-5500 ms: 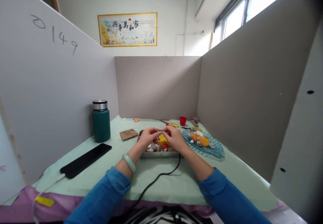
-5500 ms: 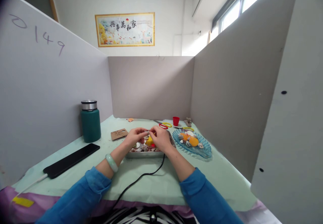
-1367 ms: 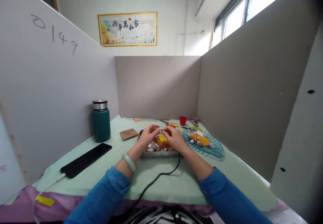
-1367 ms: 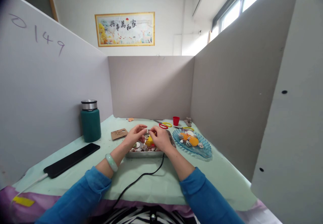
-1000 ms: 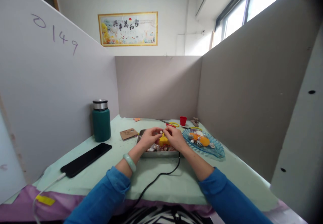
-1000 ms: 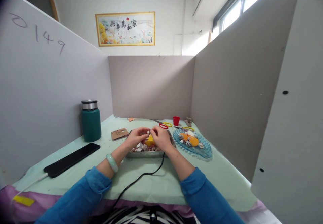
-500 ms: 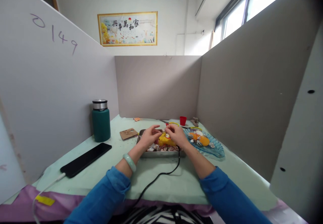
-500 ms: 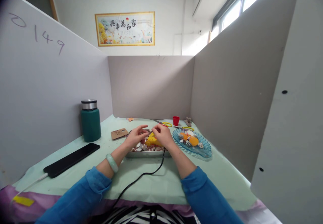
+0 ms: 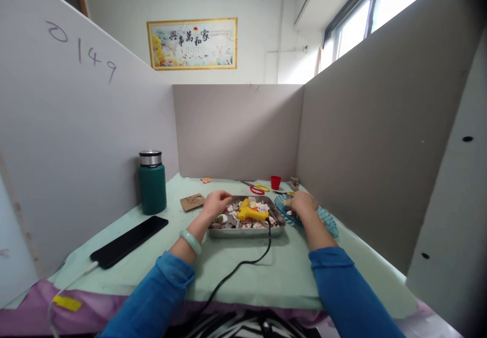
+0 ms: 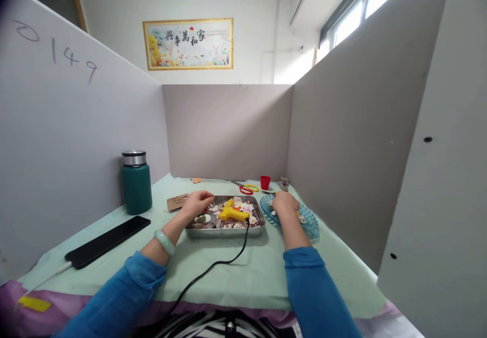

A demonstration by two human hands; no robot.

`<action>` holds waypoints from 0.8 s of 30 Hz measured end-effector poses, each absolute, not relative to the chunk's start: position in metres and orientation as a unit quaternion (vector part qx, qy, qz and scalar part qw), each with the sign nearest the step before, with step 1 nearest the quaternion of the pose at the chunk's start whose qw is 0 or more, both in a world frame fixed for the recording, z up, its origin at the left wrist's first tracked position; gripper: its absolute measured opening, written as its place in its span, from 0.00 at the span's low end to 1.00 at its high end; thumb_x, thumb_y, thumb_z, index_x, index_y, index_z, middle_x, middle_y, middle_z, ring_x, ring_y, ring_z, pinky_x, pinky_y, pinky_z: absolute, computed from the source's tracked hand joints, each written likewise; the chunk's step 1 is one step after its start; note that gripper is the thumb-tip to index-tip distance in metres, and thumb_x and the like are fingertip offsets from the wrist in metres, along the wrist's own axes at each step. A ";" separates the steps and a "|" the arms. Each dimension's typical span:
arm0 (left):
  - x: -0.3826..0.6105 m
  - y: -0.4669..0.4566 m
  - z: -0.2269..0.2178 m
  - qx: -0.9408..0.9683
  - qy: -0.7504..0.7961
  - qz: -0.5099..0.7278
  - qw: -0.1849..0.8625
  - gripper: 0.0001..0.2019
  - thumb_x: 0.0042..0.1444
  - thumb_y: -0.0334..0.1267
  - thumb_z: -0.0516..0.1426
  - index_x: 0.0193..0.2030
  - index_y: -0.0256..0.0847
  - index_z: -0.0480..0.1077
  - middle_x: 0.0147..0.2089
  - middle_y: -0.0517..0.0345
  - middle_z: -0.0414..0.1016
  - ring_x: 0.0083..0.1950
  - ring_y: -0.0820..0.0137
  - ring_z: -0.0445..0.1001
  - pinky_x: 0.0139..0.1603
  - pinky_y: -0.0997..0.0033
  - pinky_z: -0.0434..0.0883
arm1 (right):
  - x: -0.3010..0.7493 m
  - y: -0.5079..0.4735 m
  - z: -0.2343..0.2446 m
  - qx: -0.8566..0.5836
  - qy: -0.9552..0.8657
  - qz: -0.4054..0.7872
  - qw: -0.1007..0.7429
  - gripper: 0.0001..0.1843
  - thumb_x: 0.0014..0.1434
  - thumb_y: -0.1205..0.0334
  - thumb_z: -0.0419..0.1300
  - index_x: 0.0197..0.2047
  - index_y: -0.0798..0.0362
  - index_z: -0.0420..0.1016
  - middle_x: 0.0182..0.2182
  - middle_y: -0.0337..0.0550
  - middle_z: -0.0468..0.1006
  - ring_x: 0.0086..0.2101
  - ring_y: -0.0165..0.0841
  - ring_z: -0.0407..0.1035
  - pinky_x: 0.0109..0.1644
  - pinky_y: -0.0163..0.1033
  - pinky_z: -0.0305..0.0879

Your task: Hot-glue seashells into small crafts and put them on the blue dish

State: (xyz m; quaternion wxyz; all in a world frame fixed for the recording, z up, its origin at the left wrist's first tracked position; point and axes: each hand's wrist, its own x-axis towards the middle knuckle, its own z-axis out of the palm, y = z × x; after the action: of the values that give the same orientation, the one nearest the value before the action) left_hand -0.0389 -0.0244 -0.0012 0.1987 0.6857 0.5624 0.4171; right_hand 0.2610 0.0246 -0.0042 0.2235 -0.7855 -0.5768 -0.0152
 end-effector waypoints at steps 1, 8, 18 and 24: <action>-0.041 -0.024 -0.001 0.701 0.578 0.392 0.147 0.09 0.50 0.34 0.56 0.36 0.37 0.75 0.30 0.55 0.77 0.27 0.73 0.72 0.29 0.76 0.66 | 0.257 0.022 -0.002 -0.789 -0.575 -0.013 0.216 0.12 0.49 0.62 0.60 0.37 0.56 0.79 0.37 0.57 0.78 0.40 0.45 0.72 0.37 0.40 0.63; -0.048 -0.023 -0.002 0.767 0.600 0.227 0.005 0.11 0.49 0.34 0.56 0.35 0.42 0.79 0.35 0.54 0.79 0.38 0.68 0.74 0.38 0.75 0.64 | 0.209 -0.011 0.013 -0.486 -0.837 0.088 0.234 0.22 0.54 0.42 0.54 0.32 0.54 0.76 0.28 0.42 0.76 0.30 0.32 0.68 0.30 0.33 0.55; -0.044 -0.015 -0.023 0.854 0.490 0.172 0.016 0.13 0.42 0.31 0.58 0.35 0.46 0.79 0.31 0.55 0.78 0.31 0.66 0.72 0.32 0.74 0.63 | 0.186 -0.020 0.000 -0.460 -0.833 0.138 0.275 0.22 0.45 0.58 0.64 0.46 0.50 0.73 0.34 0.41 0.76 0.32 0.33 0.68 0.33 0.34 0.59; -0.039 -0.021 -0.019 0.848 0.485 0.205 0.062 0.06 0.45 0.36 0.58 0.29 0.43 0.78 0.29 0.54 0.77 0.28 0.68 0.71 0.28 0.75 0.61 | 0.183 -0.014 0.005 -0.420 -0.712 0.307 0.472 0.25 0.51 0.53 0.60 0.52 0.53 0.65 0.30 0.39 0.73 0.24 0.26 0.63 0.26 0.32 0.59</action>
State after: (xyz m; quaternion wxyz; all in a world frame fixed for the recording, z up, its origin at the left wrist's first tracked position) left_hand -0.0395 -0.0214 -0.0192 0.0619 0.8482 0.4846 0.2047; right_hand 0.1834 -0.0138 0.0050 0.4723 -0.4198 -0.7116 0.3073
